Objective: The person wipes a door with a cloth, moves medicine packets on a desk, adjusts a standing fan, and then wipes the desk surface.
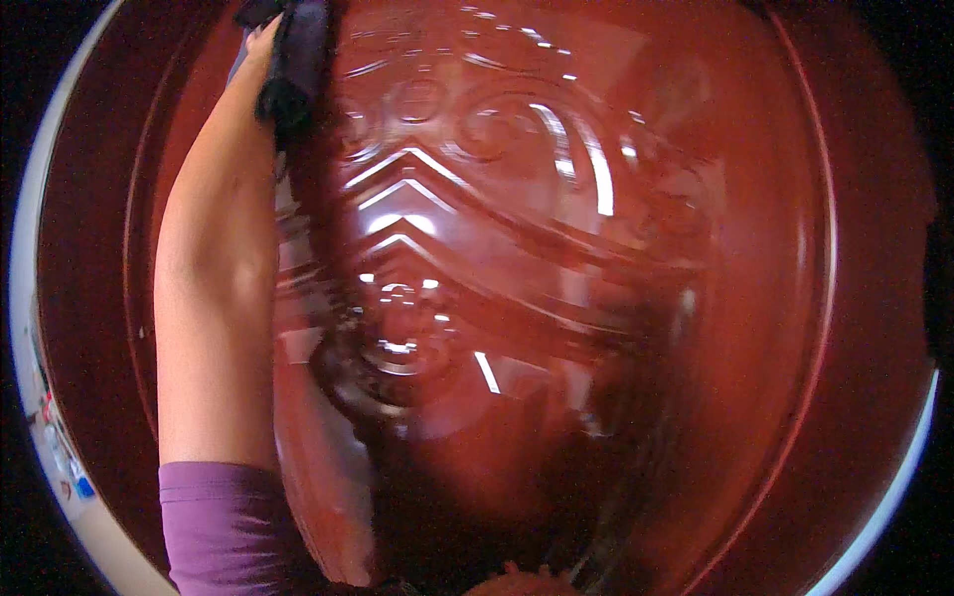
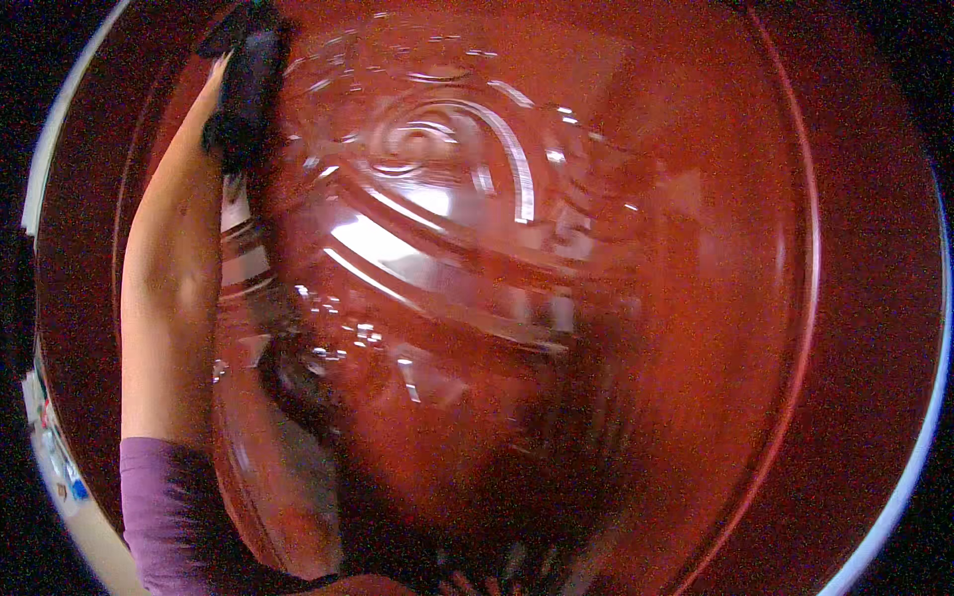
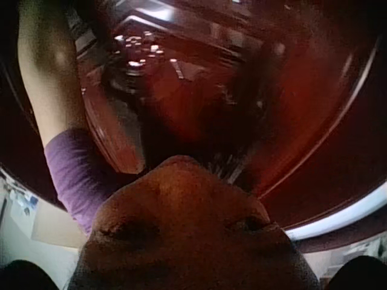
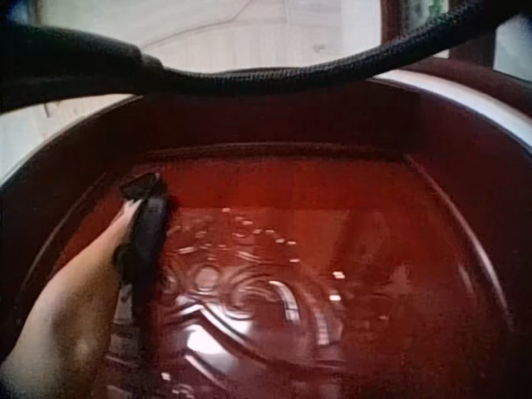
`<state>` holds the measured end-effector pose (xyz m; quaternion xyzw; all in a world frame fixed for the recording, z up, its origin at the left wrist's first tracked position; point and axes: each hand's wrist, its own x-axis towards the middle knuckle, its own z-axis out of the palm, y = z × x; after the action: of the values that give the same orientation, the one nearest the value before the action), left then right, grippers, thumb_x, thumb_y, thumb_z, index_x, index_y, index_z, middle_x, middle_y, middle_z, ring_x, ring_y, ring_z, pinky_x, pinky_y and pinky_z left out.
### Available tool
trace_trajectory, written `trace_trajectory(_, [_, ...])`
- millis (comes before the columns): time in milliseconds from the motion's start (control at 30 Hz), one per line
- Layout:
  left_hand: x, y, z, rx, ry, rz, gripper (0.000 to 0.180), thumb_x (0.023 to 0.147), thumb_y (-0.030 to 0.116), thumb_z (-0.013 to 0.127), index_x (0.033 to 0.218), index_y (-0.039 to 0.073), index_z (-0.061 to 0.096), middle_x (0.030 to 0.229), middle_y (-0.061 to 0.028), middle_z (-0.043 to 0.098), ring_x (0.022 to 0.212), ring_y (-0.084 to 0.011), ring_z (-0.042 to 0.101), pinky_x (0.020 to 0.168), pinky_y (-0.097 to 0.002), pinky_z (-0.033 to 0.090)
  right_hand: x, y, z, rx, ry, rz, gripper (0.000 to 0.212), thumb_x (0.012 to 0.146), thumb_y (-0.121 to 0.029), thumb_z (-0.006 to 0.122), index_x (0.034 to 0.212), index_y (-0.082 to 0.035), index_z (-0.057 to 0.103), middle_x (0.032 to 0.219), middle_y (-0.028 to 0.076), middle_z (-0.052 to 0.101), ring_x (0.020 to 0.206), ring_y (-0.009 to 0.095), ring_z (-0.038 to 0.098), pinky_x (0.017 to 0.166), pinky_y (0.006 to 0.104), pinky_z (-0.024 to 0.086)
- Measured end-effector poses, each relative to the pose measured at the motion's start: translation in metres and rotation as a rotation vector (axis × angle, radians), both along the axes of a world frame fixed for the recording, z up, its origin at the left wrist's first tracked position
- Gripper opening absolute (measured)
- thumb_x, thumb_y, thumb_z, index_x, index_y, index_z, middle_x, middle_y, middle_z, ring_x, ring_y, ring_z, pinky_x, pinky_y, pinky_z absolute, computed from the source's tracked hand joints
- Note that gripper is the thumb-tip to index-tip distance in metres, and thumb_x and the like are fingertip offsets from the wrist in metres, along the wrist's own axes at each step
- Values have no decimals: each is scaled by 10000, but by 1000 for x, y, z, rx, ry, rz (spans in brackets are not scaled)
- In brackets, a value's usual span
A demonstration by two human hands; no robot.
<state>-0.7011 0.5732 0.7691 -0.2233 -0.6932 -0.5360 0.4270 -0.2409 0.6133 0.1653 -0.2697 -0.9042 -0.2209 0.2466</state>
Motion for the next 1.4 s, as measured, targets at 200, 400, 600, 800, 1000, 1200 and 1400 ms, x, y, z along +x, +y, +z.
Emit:
trace_trajectory(200, [172, 51, 63, -243, 476, 374, 423, 843, 517, 289, 1258, 441, 318, 1292, 126, 418, 1148, -301, 427, 989, -491, 224, -4, 13, -25, 13, 158, 186, 470, 803, -400, 406, 1206, -166, 350, 1325, 127, 239, 1204, 407, 222, 966, 574, 168])
trace_trajectory(400, [449, 69, -15, 44, 837, -286, 464, 782, 457, 421, 1189, 253, 511, 1287, -71, 432, 1217, -315, 328, 1004, -432, 246, 4, 34, -40, -48, 344, 350, 397, 794, -335, 428, 1145, -150, 413, 1285, 132, 299, 1178, 395, 264, 965, 550, 192])
trace_trajectory(600, [546, 148, -22, 85, 845, -297, 636, 741, 458, 458, 1248, 75, 430, 1356, -194, 276, 1298, -279, 159, 1065, -371, 80, 25, 27, -37, -382, 525, 738, 329, 785, -269, 450, 1084, -133, 475, 1245, 138, 359, 1152, 383, 306, 964, 527, 215])
trace_trajectory(800, [615, 175, -64, -84, 991, -257, 516, 822, 386, 347, 1297, 187, 383, 1364, -74, 333, 1286, -322, 199, 1057, -461, 98, 80, 44, -47, -584, 799, 760, 270, 777, -203, 472, 1023, -116, 538, 1204, 143, 419, 1126, 371, 348, 963, 503, 238])
trace_trajectory(1000, [622, 174, -116, -173, 974, -26, 478, 850, 384, 328, 1279, 189, 410, 1358, -72, 344, 1276, -319, 245, 1020, -547, 116, 138, 64, -29, -326, 994, 643, 225, 768, -137, 493, 962, -100, 601, 1164, 148, 479, 1100, 359, 390, 961, 479, 262])
trace_trajectory(1200, [617, 186, -176, 158, 1024, -259, 428, 817, 391, 402, 1201, 223, 493, 1341, -34, 364, 1267, -320, 253, 949, -680, 95, 178, 62, -19, -59, 972, 292, 230, 828, -172, 488, 1017, -113, 605, 1227, 148, 434, 1140, 358, 370, 943, 531, 286])
trace_trajectory(1400, [633, 155, -254, 5, 1044, -432, 533, 762, 438, 473, 1231, 188, 448, 1380, -66, 286, 1281, -335, 206, 962, -670, 79, 217, 41, -29, 0, 997, 251, 259, 838, -186, 454, 1038, -89, 587, 1255, 161, 410, 1162, 382, 345, 963, 532, 259])
